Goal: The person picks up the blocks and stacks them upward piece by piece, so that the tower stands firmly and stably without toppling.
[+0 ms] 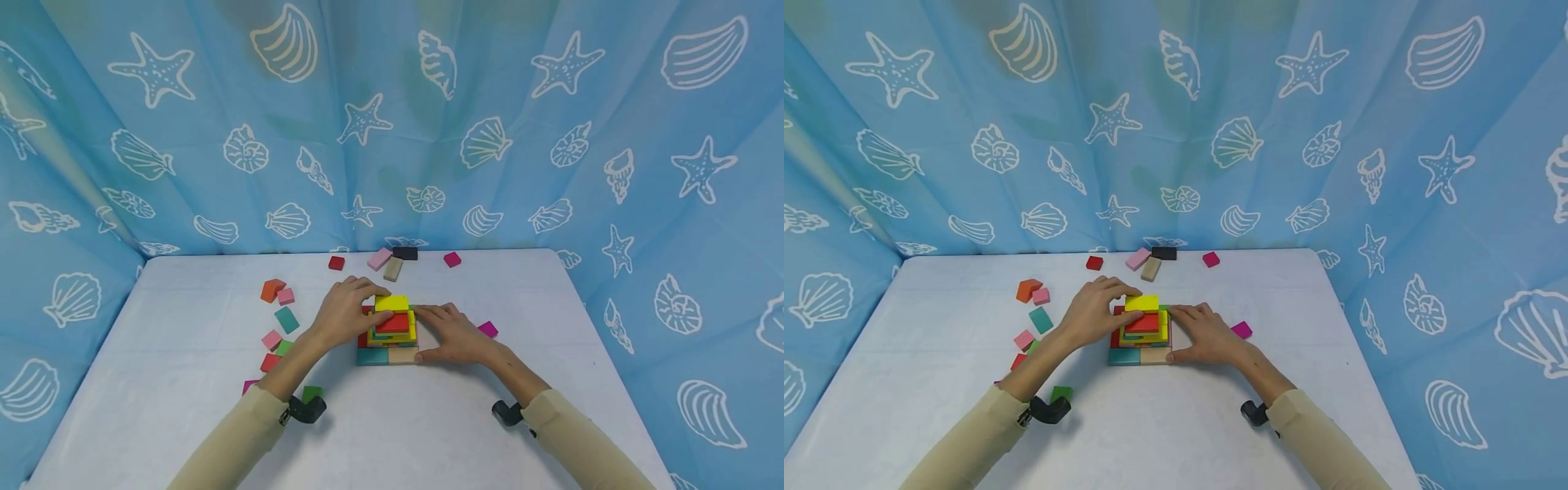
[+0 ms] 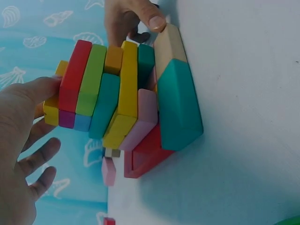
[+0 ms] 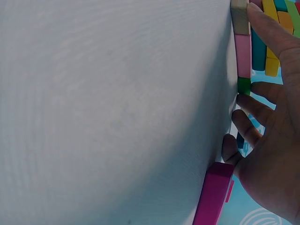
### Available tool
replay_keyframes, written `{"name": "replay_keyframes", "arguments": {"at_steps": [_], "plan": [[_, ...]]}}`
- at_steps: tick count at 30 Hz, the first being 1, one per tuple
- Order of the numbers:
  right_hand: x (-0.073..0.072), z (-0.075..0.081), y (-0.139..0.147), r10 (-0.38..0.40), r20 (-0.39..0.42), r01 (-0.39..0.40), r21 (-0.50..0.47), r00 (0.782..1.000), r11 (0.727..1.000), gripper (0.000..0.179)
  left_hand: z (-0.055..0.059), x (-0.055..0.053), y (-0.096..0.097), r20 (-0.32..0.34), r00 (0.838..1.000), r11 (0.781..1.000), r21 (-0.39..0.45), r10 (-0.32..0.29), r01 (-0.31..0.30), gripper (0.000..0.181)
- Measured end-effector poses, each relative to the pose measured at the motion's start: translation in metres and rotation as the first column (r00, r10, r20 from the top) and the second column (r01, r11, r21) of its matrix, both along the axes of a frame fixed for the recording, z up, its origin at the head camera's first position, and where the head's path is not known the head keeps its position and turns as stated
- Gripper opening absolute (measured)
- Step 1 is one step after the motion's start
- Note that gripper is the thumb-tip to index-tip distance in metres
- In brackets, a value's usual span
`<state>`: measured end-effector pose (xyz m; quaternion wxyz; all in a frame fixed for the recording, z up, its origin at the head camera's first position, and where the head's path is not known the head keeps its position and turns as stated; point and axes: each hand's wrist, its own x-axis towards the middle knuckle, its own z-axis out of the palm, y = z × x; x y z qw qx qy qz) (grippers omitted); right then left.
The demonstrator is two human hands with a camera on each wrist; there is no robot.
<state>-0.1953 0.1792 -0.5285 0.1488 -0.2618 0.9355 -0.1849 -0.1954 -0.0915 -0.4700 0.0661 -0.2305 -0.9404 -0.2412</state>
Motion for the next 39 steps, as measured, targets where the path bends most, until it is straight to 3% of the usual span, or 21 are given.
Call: {"name": "replay_keyframes", "arguments": {"at_steps": [11, 17, 20, 26, 32, 39], "plan": [[0.0, -0.001, -0.002, -0.007, 0.01, 0.007, -0.005, 1.0, 1.0, 0.102, -0.002, -0.001, -0.004, 0.018, 1.0, 1.0, 0.014, -0.009, 0.009, 0.043], [0.001, -0.001, -0.001, -0.028, 0.019, 0.028, 0.005, 0.999, 1.0, 0.103, -0.001, -0.002, -0.012, 0.068, 0.997, 1.0, 0.015, -0.018, 0.017, 0.052], [0.002, 0.001, -0.001, -0.041, 0.019, 0.04, 0.011, 0.999, 0.999, 0.104, 0.0, -0.002, -0.023, 0.106, 0.994, 1.0, 0.029, 0.004, -0.007, 0.052], [0.001, 0.002, -0.001, -0.032, 0.016, 0.032, 0.012, 0.999, 0.999, 0.104, -0.005, 0.0, -0.064, 0.163, 0.983, 0.994, 0.041, 0.09, -0.097, 0.048], [0.001, 0.003, -0.001, -0.03, 0.014, 0.03, 0.008, 0.999, 1.0, 0.104, -0.013, 0.008, -0.121, 0.237, 0.964, 0.989, 0.062, 0.117, -0.136, 0.044], [0.002, 0.004, -0.002, -0.025, 0.013, 0.025, -0.001, 1.0, 1.0, 0.103, -0.022, 0.021, -0.177, 0.344, 0.923, 0.975, 0.069, 0.174, -0.209, 0.043]]}}
